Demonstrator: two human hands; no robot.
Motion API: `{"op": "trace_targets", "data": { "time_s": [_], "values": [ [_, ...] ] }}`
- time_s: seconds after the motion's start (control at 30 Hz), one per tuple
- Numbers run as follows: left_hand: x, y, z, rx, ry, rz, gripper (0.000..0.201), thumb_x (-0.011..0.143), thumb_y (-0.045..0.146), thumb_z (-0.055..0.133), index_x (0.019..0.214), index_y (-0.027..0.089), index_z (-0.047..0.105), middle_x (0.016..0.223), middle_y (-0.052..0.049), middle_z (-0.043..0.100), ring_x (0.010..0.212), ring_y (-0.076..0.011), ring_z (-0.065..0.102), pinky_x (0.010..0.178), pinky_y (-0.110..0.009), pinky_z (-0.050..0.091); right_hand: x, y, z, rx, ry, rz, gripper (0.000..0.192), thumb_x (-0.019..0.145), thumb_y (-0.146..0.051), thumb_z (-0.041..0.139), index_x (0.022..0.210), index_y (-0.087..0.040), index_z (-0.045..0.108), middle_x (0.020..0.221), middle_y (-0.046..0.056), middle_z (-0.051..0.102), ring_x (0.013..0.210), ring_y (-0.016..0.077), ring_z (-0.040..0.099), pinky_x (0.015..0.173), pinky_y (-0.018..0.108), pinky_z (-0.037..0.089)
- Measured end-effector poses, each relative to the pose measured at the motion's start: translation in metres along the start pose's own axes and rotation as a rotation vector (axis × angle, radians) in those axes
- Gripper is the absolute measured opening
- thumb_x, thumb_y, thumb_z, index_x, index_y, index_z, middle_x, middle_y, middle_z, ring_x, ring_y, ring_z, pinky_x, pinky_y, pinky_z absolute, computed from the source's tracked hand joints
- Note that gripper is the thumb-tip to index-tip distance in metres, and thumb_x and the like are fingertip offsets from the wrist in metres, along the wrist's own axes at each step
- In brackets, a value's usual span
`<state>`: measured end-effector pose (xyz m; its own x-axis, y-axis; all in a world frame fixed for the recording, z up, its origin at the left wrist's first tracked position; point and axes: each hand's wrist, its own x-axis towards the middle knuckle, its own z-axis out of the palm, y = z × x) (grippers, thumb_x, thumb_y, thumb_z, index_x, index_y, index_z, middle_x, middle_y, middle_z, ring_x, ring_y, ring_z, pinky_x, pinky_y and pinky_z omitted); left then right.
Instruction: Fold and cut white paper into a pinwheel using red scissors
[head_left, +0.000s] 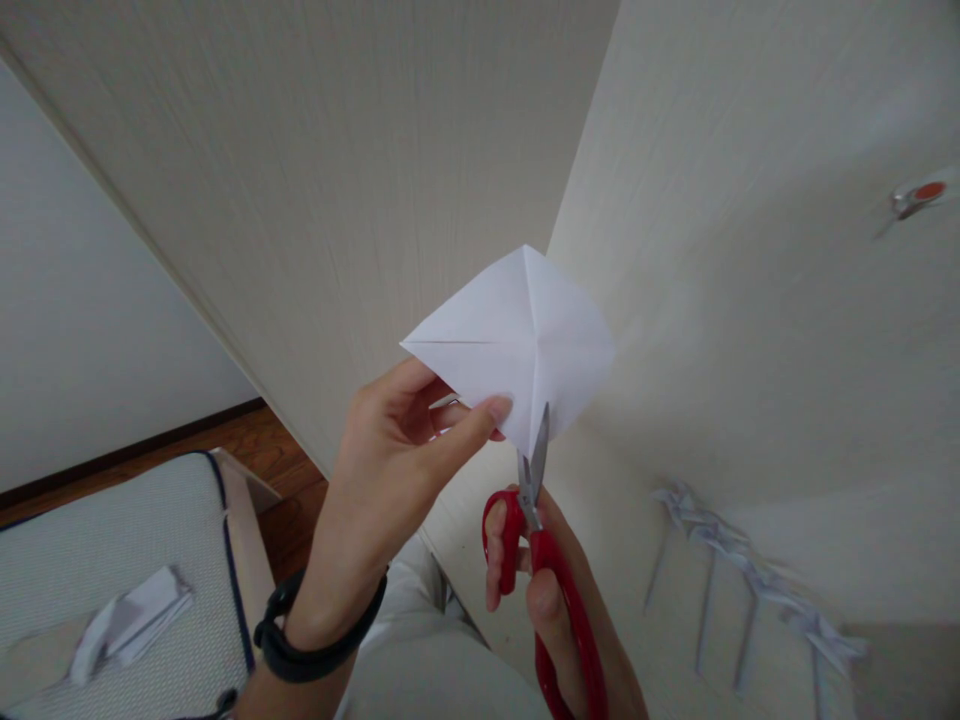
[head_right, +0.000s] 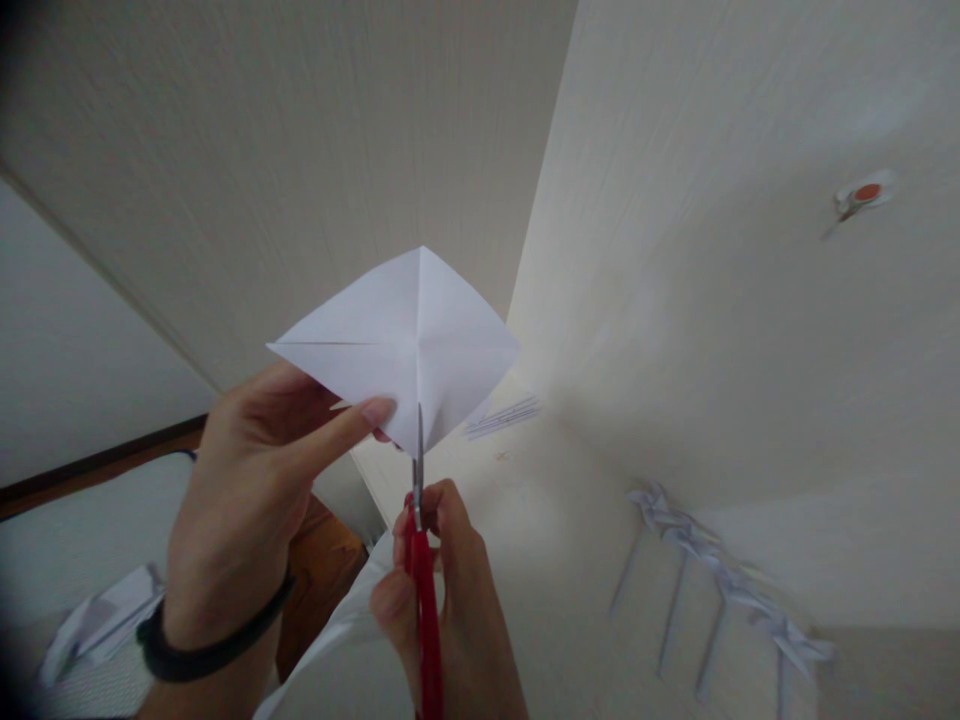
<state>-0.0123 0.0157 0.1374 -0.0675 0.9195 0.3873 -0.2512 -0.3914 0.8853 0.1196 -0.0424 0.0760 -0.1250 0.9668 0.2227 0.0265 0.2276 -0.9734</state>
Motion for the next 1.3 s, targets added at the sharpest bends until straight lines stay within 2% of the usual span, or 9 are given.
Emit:
{"op": "trace_targets", "data": {
  "time_s": [0.53, 0.77, 1.07, 1.3],
  "values": [
    [-0.0033, 0.0011, 0.0031, 0.061, 0.017, 0.02, 0.009, 0.077, 0.016, 0.075, 0.084, 0.021, 0.076, 0.083, 0.001, 0.075, 0.065, -0.0139, 0.065, 0.061, -0.022, 0.056, 0.001, -0.0037, 0.0004, -0.007, 0.015, 0.009, 0.029, 0.086, -0.053, 0.057, 0.083, -0.025, 0.051, 0.072, -0.001, 0.055, 0.058, 0.0144, 0.053, 0.051, 0.026, 0.047],
    [-0.002, 0.0021, 0.0018, 0.042, -0.008, 0.003, 0.013, 0.075, 0.012, 0.077, 0.083, 0.022, 0.077, 0.08, 0.003, 0.075, 0.064, -0.0111, 0.065, 0.06, -0.017, 0.056, 0.0012, -0.004, -0.0002, 0.006, -0.001, 0.005, 0.03, 0.085, -0.054, 0.058, 0.084, -0.025, 0.051, 0.072, -0.001, 0.054, 0.056, 0.0135, 0.051, 0.048, 0.026, 0.045],
    [-0.0008, 0.0009, 0.0009, 0.005, -0.02, 0.001, 0.019, 0.072, 0.006, 0.076, 0.084, 0.022, 0.076, 0.081, 0.003, 0.076, 0.064, -0.0099, 0.065, 0.059, -0.016, 0.055, -0.0015, -0.0031, -0.0008, -0.005, -0.005, 0.018, 0.03, 0.087, -0.055, 0.055, 0.086, -0.025, 0.051, 0.077, 0.0, 0.054, 0.062, 0.0149, 0.053, 0.055, 0.028, 0.048],
    [-0.0024, 0.0038, 0.0051, 0.123, 0.05, 0.038, 0.007, 0.076, 0.014, 0.075, 0.081, 0.019, 0.073, 0.077, 0.002, 0.075, 0.06, -0.0106, 0.065, 0.056, -0.018, 0.055, -0.0016, -0.0044, -0.0025, -0.004, -0.042, 0.035, 0.033, 0.089, -0.057, 0.053, 0.086, -0.024, 0.049, 0.076, 0.0, 0.051, 0.061, 0.0137, 0.049, 0.053, 0.027, 0.044]
  ]
}}
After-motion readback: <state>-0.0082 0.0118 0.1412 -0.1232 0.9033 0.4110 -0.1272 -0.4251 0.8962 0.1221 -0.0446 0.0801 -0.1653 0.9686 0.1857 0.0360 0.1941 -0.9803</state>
